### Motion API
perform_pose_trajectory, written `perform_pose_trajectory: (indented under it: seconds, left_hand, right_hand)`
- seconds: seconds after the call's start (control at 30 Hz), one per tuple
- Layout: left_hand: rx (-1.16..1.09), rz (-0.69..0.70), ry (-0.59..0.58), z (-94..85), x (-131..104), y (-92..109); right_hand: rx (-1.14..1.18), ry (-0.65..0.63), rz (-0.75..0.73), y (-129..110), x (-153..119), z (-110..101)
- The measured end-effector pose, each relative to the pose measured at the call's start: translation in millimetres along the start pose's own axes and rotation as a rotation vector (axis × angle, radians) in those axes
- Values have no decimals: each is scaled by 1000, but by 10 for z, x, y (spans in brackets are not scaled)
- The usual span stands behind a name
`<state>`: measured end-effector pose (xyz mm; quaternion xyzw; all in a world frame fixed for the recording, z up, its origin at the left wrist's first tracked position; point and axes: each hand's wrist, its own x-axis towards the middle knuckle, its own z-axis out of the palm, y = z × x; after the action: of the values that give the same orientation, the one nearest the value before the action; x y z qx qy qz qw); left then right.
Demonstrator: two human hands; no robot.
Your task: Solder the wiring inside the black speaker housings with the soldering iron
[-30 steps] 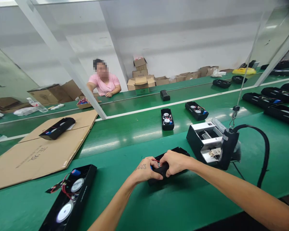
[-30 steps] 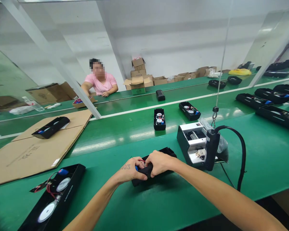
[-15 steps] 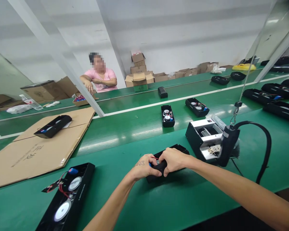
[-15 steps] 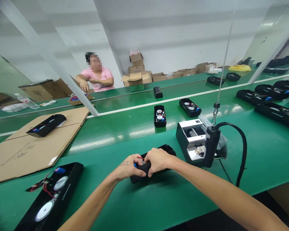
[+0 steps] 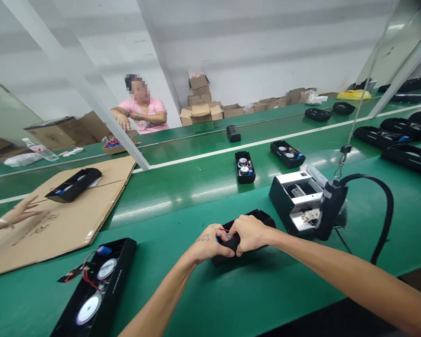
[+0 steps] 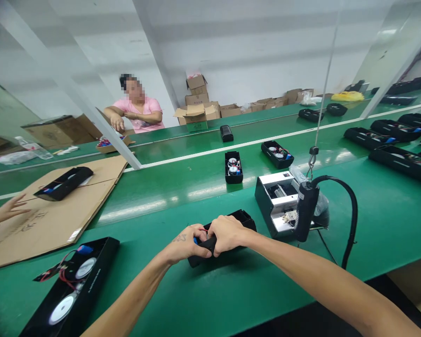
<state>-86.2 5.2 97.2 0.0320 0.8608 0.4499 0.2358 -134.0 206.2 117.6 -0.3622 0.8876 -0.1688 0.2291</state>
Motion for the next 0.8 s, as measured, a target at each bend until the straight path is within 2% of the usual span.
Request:
perform_pose_trajectory:
  seconds: [0.2,0.33,0.43,0.5,0.53,0.57,0.63,0.67,0.73,0.77,0.8]
  left_hand:
    - [17,-6,-23,-4,38,-16]
    - [68,16,4,20,20,-22]
    - [135,61,55,108,-50,-14]
    - [189,107,113,230,-131,-25]
    - [213,125,146,308,-177,-47]
    - [242,148,187,393,-224,-82]
    - [318,235,279,561,-305,-195]
    - [367,308,337,633,-333,-267]
    - [454,455,431,729,-361,-412]
    - [486,509,458,751,-361,-475]
    - [506,541,468,756,-353,-526]
  right_hand:
    - [22,-6,25,-28,50,7]
    - [-1,25,6,-32,28,44]
    - [-34,62,-71,-37,-103,121]
    - [-57,85,-132,-35,-292,206]
    - [-49,145,-170,-24,-419,258]
    - [-26,232,-199,0,-563,313]
    - [109,685,-289,105,-882,418]
    - [166,938,-264,189,-1042,460]
    - [165,1457,-90,415,-1330,503]
    - [136,1663,94,548,-1446,502]
    - [122,1729,268,685,-1538,487]
